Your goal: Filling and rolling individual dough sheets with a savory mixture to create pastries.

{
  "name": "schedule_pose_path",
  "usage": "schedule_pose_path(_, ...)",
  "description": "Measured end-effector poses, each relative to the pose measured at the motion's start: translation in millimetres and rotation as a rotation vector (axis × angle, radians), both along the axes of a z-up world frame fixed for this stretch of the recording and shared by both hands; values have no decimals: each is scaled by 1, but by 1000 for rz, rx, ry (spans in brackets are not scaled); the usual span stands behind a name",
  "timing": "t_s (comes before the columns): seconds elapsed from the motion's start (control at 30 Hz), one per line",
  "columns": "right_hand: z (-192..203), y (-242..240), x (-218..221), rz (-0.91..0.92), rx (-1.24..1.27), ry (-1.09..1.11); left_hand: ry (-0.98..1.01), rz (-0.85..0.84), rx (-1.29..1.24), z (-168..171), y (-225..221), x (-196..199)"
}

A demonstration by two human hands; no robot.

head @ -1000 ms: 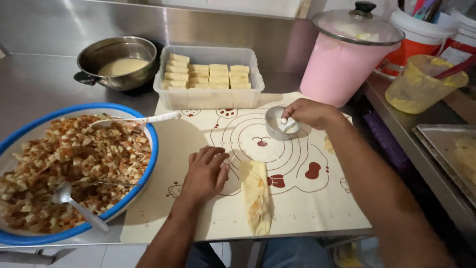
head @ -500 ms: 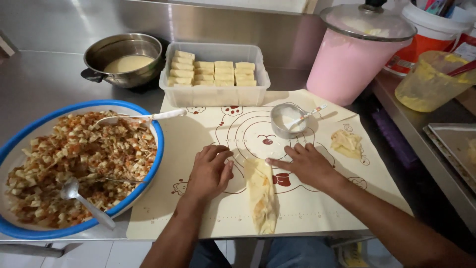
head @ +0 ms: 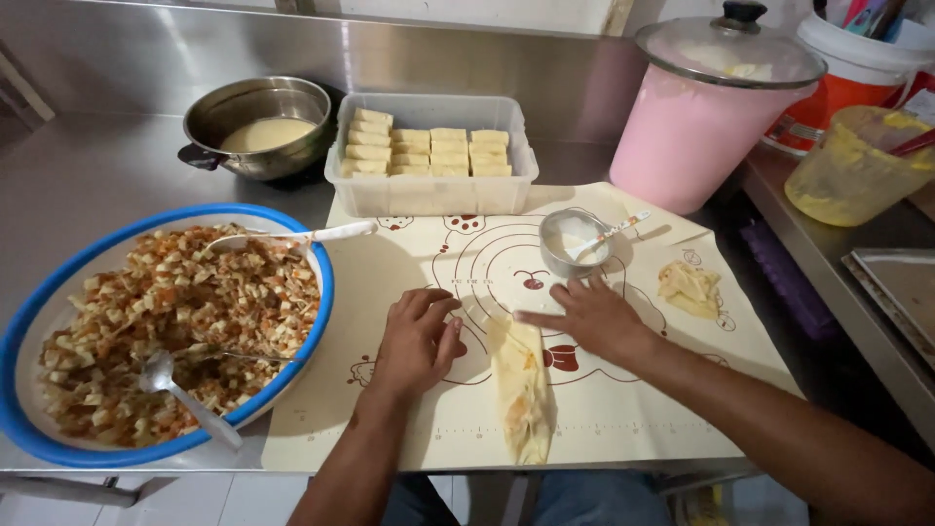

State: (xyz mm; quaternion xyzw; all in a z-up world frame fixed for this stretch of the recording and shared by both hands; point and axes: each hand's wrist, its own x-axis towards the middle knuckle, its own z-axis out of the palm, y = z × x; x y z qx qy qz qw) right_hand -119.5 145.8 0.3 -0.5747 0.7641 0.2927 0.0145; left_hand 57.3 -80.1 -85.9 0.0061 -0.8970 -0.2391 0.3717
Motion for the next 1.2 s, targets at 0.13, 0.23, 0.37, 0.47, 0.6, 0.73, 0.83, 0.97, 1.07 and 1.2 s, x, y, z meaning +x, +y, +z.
schedule_pose_path(0.13, 15, -13, 8, 29, -25, 5, -1, -16, 8, 1, -2, 0)
schedule_pose_path(0.23, -4, -14, 0, 114, -29, 55, -3, -22, 16, 0, 0, 2)
schedule_pose_path(0.37, -24, -20, -15, 195, -151, 31, -4, 6, 13, -1, -3, 0)
schedule_pose_path(0.47, -36, -20, -24, 274, -242, 62, -9, 5, 13, -3, -2, 0)
schedule_pose_path(0.6, -10, -29, 12, 237, -128, 41, -21, 19, 44, -8, -4, -1)
schedule_pose_path(0.73, 0, -34, -3, 132, -142, 137, -17, 36, 21, -8, -6, 1)
schedule_pose_path(0.83, 6, -17, -14, -178, -237, -64, -24, 33, 41, -4, -4, 5)
schedule_pose_path(0.97, -22, 18, -22, -305, -333, -171, -18, 7, 95, -4, -5, 5)
schedule_pose_path(1.07, -32, 38, -5, -443, -323, -201, -21, -19, 86, -2, -2, 1)
schedule_pose_path(1.2, -21, 35, 34, -552, -257, -166, -56, 0, 79, -1, 1, 2)
